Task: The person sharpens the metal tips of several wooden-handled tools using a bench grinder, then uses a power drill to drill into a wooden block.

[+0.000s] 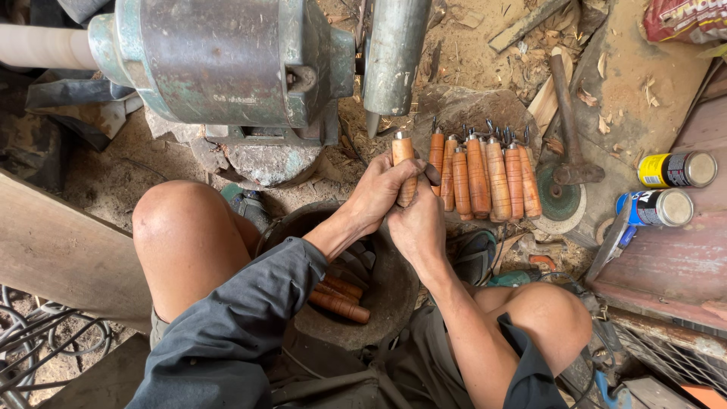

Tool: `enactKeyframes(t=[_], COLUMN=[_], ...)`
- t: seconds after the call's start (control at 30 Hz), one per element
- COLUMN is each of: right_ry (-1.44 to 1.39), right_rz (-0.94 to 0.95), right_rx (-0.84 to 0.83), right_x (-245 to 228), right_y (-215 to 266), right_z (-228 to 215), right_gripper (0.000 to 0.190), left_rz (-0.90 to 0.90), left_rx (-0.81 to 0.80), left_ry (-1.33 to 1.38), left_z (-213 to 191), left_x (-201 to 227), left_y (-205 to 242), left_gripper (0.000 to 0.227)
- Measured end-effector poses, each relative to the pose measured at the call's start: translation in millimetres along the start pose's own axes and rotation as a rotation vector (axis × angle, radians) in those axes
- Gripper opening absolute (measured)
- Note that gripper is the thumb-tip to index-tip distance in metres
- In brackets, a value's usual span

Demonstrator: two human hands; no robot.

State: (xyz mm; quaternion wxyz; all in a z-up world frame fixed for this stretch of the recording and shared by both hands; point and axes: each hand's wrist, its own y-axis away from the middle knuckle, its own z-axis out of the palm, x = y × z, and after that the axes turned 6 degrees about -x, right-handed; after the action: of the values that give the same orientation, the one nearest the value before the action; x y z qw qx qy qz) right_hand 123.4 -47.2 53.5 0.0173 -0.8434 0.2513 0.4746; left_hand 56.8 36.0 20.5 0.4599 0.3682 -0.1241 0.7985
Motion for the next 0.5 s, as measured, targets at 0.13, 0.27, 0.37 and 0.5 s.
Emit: enactKeyframes(t=[0.13,0.27,0.37,0.5], right_ry=[0.032,0.083,0.123,0.163], right_rz=[0.022,-0.052,0.022,0.021], right_rx=[-0.011,0.009,0.001,0.06], right_x=[-3,-5,1,16], right_y=[2,5,12,26], right_z=[0,-2,0,8], right_gripper=[0.036,0.036,0.041,0.055], left_rz=[0.008,0.012,-0.01,-0.135], left_rx=[-0.016,-0.029,-0.058,-0.048], left_ry=[-0.034,0.006,-0.008,-0.138], left_z=[1,-2,-6,-6], left_x=[-1,-4,-9,-12], left_y=[1,4,9,12], left_gripper=[0.019,0.017,0.022,0.031])
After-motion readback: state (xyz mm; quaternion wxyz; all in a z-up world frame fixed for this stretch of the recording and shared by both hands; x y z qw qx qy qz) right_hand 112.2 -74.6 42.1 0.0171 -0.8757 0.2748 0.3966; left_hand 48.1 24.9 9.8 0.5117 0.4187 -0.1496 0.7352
